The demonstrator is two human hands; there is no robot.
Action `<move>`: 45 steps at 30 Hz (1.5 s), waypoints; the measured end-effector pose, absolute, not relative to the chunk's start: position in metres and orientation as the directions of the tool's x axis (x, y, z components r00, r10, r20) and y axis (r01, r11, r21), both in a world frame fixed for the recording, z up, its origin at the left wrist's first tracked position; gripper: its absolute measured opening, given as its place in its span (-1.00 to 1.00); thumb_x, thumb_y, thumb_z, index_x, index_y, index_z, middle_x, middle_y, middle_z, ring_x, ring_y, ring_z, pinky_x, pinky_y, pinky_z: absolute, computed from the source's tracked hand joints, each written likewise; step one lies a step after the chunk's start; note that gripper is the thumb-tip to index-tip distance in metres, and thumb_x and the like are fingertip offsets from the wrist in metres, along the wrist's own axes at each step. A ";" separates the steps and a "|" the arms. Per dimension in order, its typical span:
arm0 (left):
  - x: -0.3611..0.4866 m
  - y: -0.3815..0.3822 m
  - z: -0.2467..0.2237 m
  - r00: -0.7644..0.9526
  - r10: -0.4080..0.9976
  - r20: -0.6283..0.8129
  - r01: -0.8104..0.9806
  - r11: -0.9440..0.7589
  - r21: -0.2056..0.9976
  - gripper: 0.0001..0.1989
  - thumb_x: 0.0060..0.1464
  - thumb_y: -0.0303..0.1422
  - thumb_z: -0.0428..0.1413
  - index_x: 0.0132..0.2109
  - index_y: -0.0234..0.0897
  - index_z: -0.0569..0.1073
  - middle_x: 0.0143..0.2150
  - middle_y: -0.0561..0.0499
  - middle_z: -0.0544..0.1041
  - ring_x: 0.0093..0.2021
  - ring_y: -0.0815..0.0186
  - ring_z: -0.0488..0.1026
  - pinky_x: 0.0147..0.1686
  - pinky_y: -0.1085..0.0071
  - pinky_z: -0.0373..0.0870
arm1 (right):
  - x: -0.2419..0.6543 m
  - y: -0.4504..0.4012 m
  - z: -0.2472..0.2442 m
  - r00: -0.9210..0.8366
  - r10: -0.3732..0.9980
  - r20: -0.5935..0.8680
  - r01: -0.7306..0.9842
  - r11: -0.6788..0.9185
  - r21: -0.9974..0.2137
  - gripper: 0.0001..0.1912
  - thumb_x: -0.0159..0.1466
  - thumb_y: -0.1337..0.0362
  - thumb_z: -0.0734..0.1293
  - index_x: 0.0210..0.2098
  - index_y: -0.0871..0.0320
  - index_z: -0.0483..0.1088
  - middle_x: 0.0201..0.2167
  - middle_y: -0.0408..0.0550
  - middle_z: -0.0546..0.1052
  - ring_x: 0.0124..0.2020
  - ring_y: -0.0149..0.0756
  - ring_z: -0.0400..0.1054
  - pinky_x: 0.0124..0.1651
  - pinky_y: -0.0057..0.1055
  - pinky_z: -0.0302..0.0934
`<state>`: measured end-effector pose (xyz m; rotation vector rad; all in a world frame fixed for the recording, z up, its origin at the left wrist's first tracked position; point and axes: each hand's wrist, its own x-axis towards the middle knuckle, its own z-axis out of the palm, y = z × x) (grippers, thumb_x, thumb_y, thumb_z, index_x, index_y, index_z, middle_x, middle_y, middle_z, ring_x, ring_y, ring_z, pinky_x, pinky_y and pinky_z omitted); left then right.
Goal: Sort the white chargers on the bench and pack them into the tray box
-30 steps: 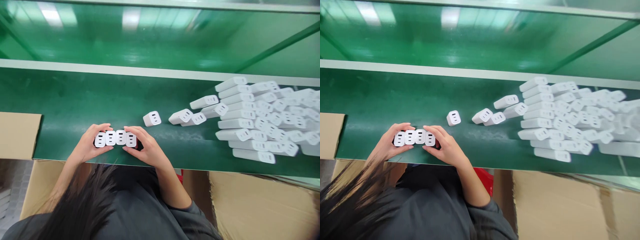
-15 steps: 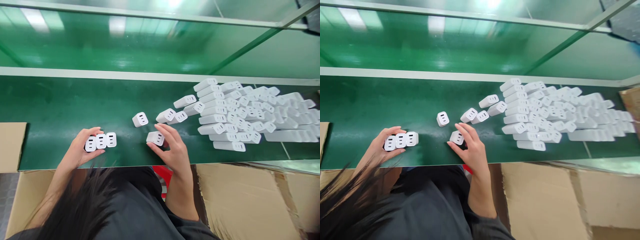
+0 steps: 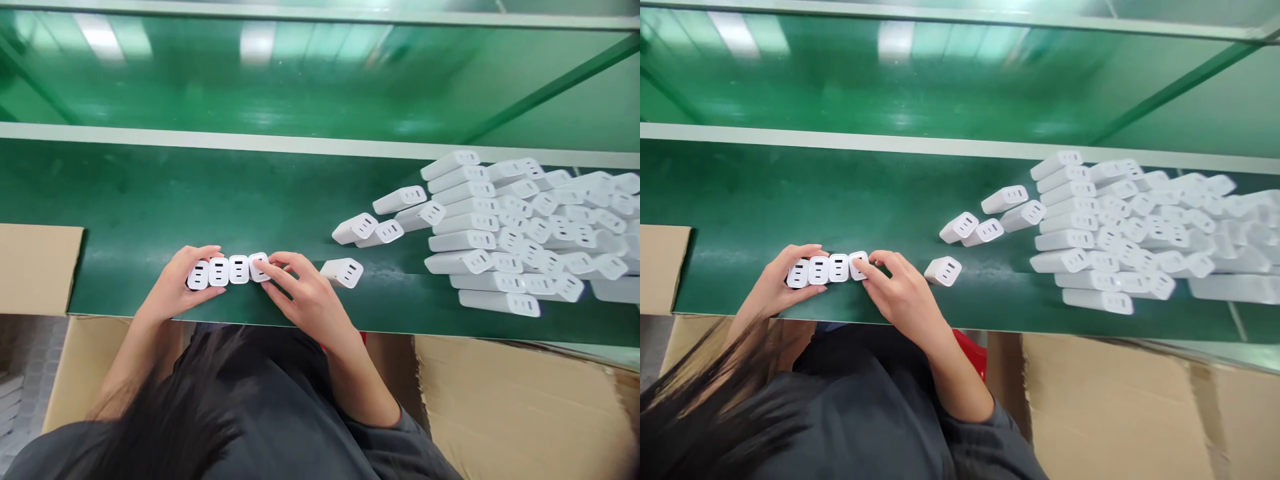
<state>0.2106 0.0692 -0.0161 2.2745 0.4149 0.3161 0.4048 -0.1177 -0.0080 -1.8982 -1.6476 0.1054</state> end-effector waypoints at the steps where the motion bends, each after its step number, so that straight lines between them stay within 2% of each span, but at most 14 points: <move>1: 0.211 0.069 -0.015 0.915 0.393 0.087 0.204 -0.639 0.742 -0.49 0.14 -0.21 0.25 0.19 -0.12 0.31 0.05 -0.05 0.54 -0.04 0.20 0.47 -0.05 0.25 0.40 | 0.401 -0.118 -0.012 0.232 0.915 0.331 0.831 -0.009 -0.557 -0.67 0.40 0.35 0.24 0.13 0.02 0.40 -0.11 0.03 0.46 -0.14 -0.25 0.39 -0.10 -0.27 0.40; 3: 0.212 0.069 -0.013 0.915 0.398 0.065 0.224 -0.636 0.739 -0.53 0.14 -0.20 0.24 0.15 -0.12 0.35 0.03 -0.04 0.54 -0.06 0.21 0.46 -0.07 0.26 0.40 | 0.396 -0.118 -0.022 0.287 0.899 0.332 0.749 0.006 -0.663 -0.70 0.38 0.32 0.29 0.09 -0.02 0.41 -0.07 0.03 0.41 -0.16 -0.28 0.40 -0.13 -0.27 0.43; 6: 0.212 0.069 -0.011 0.917 0.396 0.052 0.232 -0.635 0.737 -0.57 0.14 -0.19 0.24 0.12 -0.13 0.38 0.03 -0.03 0.54 -0.05 0.20 0.45 -0.06 0.26 0.41 | 0.396 -0.116 -0.033 0.328 0.889 0.319 0.637 0.041 -0.770 -0.73 0.35 0.29 0.34 0.03 -0.02 0.42 0.11 0.06 0.34 -0.22 -0.33 0.40 -0.17 -0.25 0.47; 8: 0.212 0.069 -0.012 0.919 0.391 0.057 0.228 -0.641 0.733 -0.58 0.15 -0.20 0.23 0.12 -0.13 0.38 0.03 -0.03 0.54 -0.05 0.20 0.45 -0.05 0.25 0.40 | 0.398 -0.115 -0.037 0.325 0.893 0.312 0.586 0.068 -0.807 -0.73 0.34 0.31 0.35 0.03 -0.01 0.41 0.16 0.07 0.35 -0.22 -0.34 0.41 -0.17 -0.25 0.48; 13: 0.212 0.069 -0.011 0.921 0.386 0.057 0.226 -0.647 0.728 -0.58 0.15 -0.21 0.23 0.12 -0.13 0.37 0.02 -0.02 0.54 -0.04 0.20 0.45 -0.04 0.25 0.41 | 0.398 -0.114 -0.039 0.299 0.896 0.328 0.552 0.118 -0.825 -0.66 0.34 0.35 0.34 0.08 -0.01 0.37 0.13 0.05 0.41 -0.02 -0.25 0.42 -0.11 -0.30 0.48; 21: 0.213 0.070 -0.009 0.922 0.385 0.044 0.238 -0.652 0.720 -0.58 0.14 -0.20 0.23 0.11 -0.13 0.38 0.00 -0.02 0.54 -0.08 0.21 0.46 -0.08 0.27 0.41 | 0.395 -0.114 -0.039 0.260 0.897 0.358 0.702 0.078 -0.708 -0.44 0.35 0.26 0.34 0.31 -0.05 0.19 0.05 0.04 0.47 0.05 -0.19 0.43 0.09 -0.18 0.41; 31: 0.213 0.071 -0.011 0.917 0.396 0.038 0.251 -0.650 0.717 -0.58 0.14 -0.18 0.23 0.11 -0.11 0.39 -0.01 -0.02 0.54 -0.08 0.19 0.46 -0.07 0.25 0.40 | 0.394 -0.113 -0.044 0.250 0.889 0.384 0.732 0.086 -0.676 -0.44 0.37 0.24 0.32 0.33 -0.06 0.20 0.04 0.04 0.47 -0.01 -0.19 0.44 0.05 -0.20 0.41; 35: 0.212 0.072 -0.012 0.920 0.389 0.050 0.244 -0.668 0.703 -0.60 0.16 -0.16 0.21 0.11 -0.10 0.39 0.01 -0.02 0.54 -0.07 0.19 0.46 -0.06 0.25 0.41 | 0.392 -0.114 -0.039 0.229 0.888 0.399 0.800 0.062 -0.597 -0.48 0.38 0.21 0.31 0.30 0.02 0.24 0.03 0.06 0.50 0.00 -0.18 0.43 0.04 -0.20 0.38; 38: 0.211 0.072 -0.013 0.922 0.382 0.056 0.239 -0.678 0.695 -0.60 0.17 -0.16 0.20 0.12 -0.10 0.38 0.01 -0.02 0.54 -0.06 0.19 0.47 -0.05 0.25 0.41 | 0.395 -0.123 -0.028 0.212 0.893 0.396 0.886 -0.006 -0.463 -0.53 0.38 0.21 0.32 0.26 0.02 0.28 0.03 0.03 0.53 0.08 -0.12 0.40 0.19 -0.10 0.24; 40: 0.210 0.073 -0.014 0.922 0.383 0.057 0.239 -0.680 0.693 -0.58 0.17 -0.15 0.20 0.13 -0.08 0.38 0.01 -0.02 0.54 -0.07 0.17 0.48 -0.06 0.23 0.42 | 0.402 -0.134 -0.021 0.248 0.888 0.388 0.919 -0.089 -0.384 -0.55 0.37 0.22 0.32 0.24 -0.04 0.31 0.02 -0.03 0.55 0.16 -0.07 0.35 0.34 0.02 0.04; 42: 0.209 0.074 -0.016 0.918 0.390 0.067 0.240 -0.683 0.690 -0.58 0.17 -0.13 0.20 0.13 -0.07 0.38 -0.01 -0.02 0.54 -0.09 0.14 0.48 -0.09 0.21 0.44 | 0.413 -0.147 -0.018 0.337 0.852 0.402 0.920 -0.206 -0.334 -0.56 0.36 0.21 0.34 0.22 -0.07 0.31 0.02 -0.05 0.55 0.21 -0.03 0.31 0.40 0.12 -0.12; 43: 0.208 0.075 -0.017 0.917 0.392 0.073 0.240 -0.688 0.685 -0.58 0.16 -0.12 0.19 0.13 -0.07 0.39 -0.02 -0.03 0.54 -0.10 0.13 0.48 -0.11 0.20 0.45 | 0.419 -0.154 -0.018 0.387 0.824 0.414 0.909 -0.265 -0.323 -0.56 0.34 0.20 0.35 0.21 -0.06 0.32 0.02 -0.03 0.55 0.22 0.00 0.30 0.39 0.15 -0.13; 45: 0.208 0.076 -0.019 0.917 0.390 0.089 0.235 -0.704 0.670 -0.58 0.16 -0.11 0.19 0.12 -0.07 0.39 -0.04 -0.04 0.54 -0.14 0.12 0.49 -0.15 0.19 0.46 | 0.431 -0.166 -0.020 0.469 0.770 0.433 0.876 -0.344 -0.339 -0.56 0.33 0.18 0.36 0.18 0.00 0.32 0.06 0.05 0.51 0.24 0.03 0.28 0.34 0.13 0.02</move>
